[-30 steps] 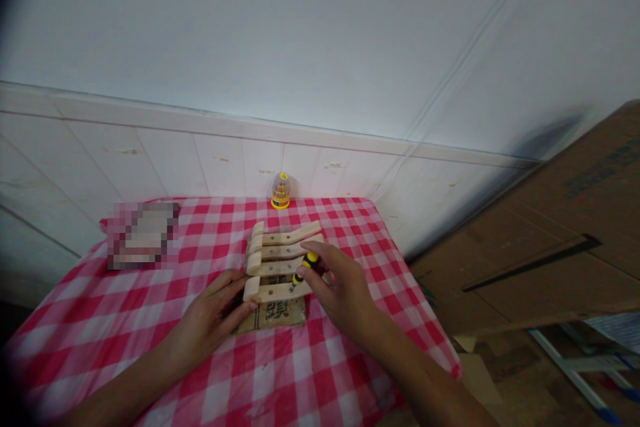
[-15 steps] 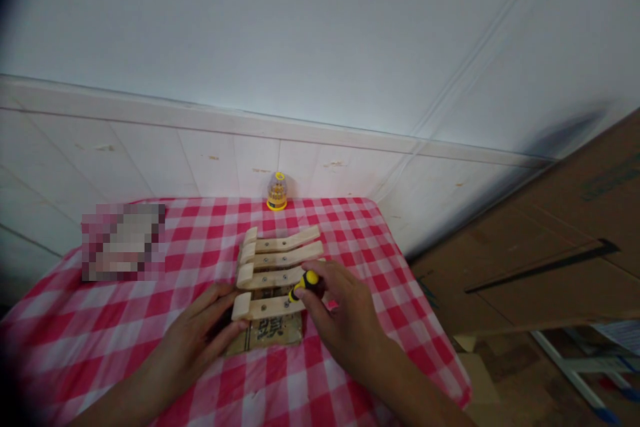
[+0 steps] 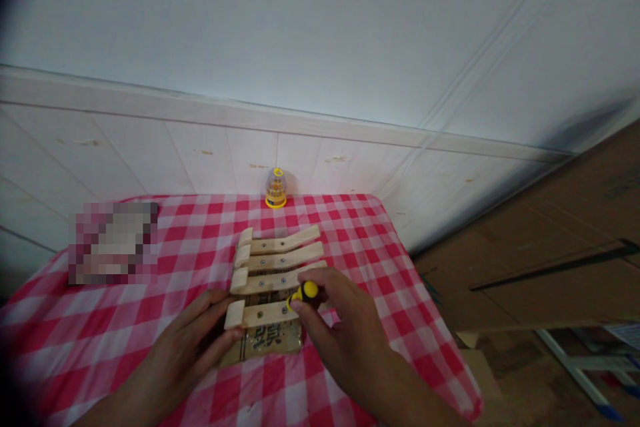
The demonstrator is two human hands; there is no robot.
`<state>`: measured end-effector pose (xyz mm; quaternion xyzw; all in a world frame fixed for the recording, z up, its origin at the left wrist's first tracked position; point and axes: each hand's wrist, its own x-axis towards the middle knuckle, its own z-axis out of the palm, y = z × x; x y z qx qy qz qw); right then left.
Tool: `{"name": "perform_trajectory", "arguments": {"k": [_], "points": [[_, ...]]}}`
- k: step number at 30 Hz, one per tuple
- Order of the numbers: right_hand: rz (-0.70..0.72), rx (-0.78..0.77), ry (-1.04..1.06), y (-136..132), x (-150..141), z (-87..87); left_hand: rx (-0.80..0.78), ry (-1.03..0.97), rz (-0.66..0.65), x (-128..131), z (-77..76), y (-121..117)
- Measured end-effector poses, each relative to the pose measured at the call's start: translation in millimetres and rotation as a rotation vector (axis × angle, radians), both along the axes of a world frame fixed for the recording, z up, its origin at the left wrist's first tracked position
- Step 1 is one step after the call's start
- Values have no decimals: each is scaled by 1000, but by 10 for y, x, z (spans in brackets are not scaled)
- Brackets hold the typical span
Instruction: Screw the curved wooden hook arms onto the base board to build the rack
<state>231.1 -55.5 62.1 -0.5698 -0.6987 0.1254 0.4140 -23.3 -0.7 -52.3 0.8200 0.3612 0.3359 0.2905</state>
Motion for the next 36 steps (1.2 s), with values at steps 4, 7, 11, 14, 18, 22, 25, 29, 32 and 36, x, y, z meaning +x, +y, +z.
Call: {"name": "perform_trajectory", "arguments": {"k": [4,7,11,14,18,22,25,29,32,36], "points": [[56,28,-25,8,-1,24,8,11,-3,-3,-2,3],[95,14,-60,16,3,71,17,15,-9,-9,-23,9],[107,-12,-93,28,9,112,-16,18,-14,-13,-26,7],[100,-12,-107,40,3,118,-30,4,-14,-7,-14,3],[73,2,-104,51,-18,115,-15,-6,-9,7,-12,7],[34,5,-75,60,-36,98,11,-10,-6,14,-15,15],[-3,-17,-38,64,-39,87,5,-5,-2,17,-1,15],[-30,-49,-2,56,-47,90,-18,-20,-8,19,28,13],[-41,-64,14,51,-63,88,-34,-29,-15,13,37,13],[-46,-89,50,62,-77,63,-29,-32,2,0,31,14]]}}
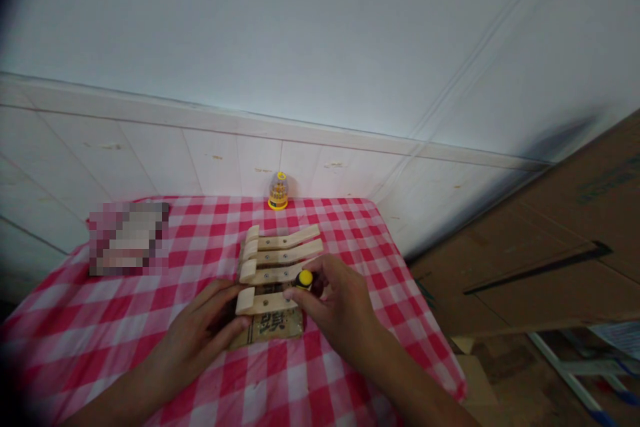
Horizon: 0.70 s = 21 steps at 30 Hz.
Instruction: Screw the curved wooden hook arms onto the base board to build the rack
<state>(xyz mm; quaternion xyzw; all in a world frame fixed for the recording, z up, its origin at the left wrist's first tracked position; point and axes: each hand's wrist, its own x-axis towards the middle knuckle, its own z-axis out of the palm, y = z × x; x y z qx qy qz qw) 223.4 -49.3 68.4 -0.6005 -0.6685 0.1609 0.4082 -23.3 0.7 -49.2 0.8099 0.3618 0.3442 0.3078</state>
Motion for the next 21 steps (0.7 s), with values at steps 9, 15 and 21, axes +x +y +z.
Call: {"name": "perform_trajectory", "arguments": {"k": [9,15,21], "points": [[-56,55,-11,-65,-52,124,20,2,-24,11,7,8],[39,-11,35,-3,-183,-10,35,1,-43,1,3,17],[51,-89,103,53,-158,-124,33,17,-63,-2,-26,14]]}}
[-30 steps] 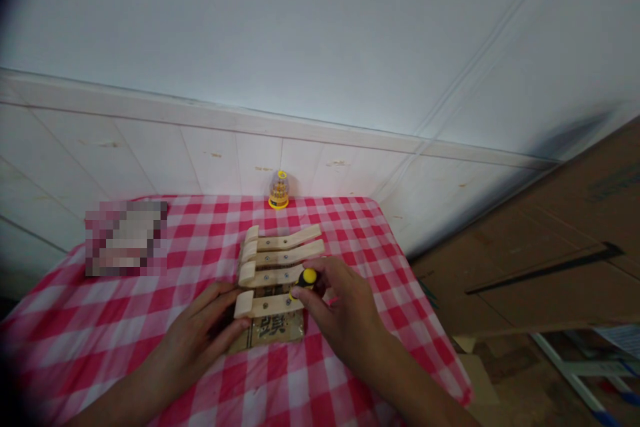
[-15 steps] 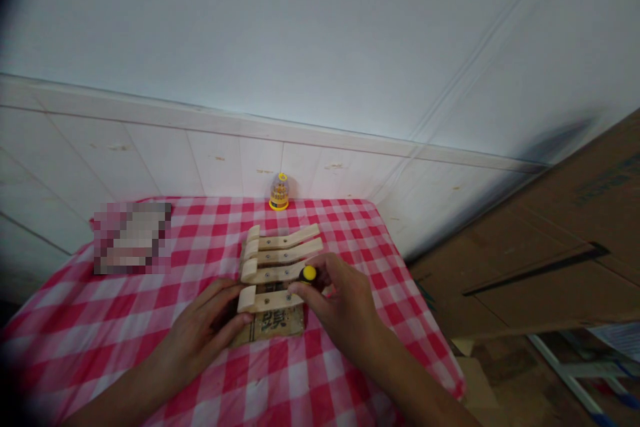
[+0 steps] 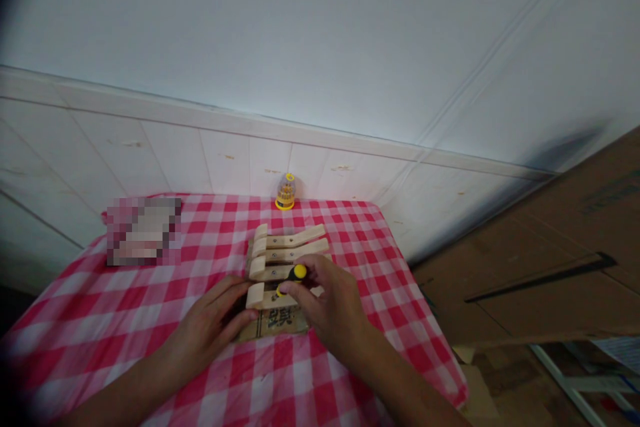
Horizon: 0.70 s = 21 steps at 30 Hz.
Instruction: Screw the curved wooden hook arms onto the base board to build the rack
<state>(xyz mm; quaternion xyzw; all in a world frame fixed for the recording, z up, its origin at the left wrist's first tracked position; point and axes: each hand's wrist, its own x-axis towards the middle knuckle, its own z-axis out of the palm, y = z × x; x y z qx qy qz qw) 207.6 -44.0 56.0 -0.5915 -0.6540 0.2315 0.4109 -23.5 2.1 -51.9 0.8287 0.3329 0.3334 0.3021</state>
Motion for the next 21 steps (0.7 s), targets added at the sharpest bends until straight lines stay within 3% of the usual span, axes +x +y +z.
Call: {"name": "perform_trajectory", "arguments": {"k": [8,21], "points": [[192,-15,-154,76,-93,276,-12,8,-2,12,14,3],[18,-6,-187,65,-111,202,10,-5,14,10,12,8]]}}
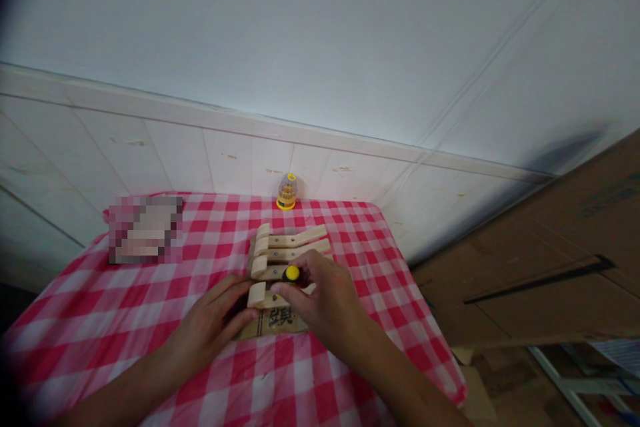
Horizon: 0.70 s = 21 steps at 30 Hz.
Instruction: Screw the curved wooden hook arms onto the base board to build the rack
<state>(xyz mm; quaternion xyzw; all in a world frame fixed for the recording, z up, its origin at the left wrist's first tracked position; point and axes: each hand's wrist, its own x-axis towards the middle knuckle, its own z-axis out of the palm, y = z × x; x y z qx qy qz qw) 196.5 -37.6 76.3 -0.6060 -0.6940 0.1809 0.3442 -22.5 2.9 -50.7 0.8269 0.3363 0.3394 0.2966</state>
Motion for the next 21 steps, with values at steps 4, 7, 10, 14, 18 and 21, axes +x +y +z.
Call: {"name": "perform_trajectory", "arguments": {"k": [4,7,10,14,18,21], "points": [[-19,11,14,-9,23,-16,-5,12,9,2,15,-10],[-57,66,45,-30,90,32,-16,14,5,2,33,-17],[-88,111,43,-61,194,104,-29,17,-3,2,57,-15],[-89,101,16,-100,289,112,-23,6,-13,6,80,-7],[-100,83,26,-122,300,31,-16,1,-7,7,65,-10],[-96,71,34,-125,299,11,-15,3,-4,5,37,-11]]}}
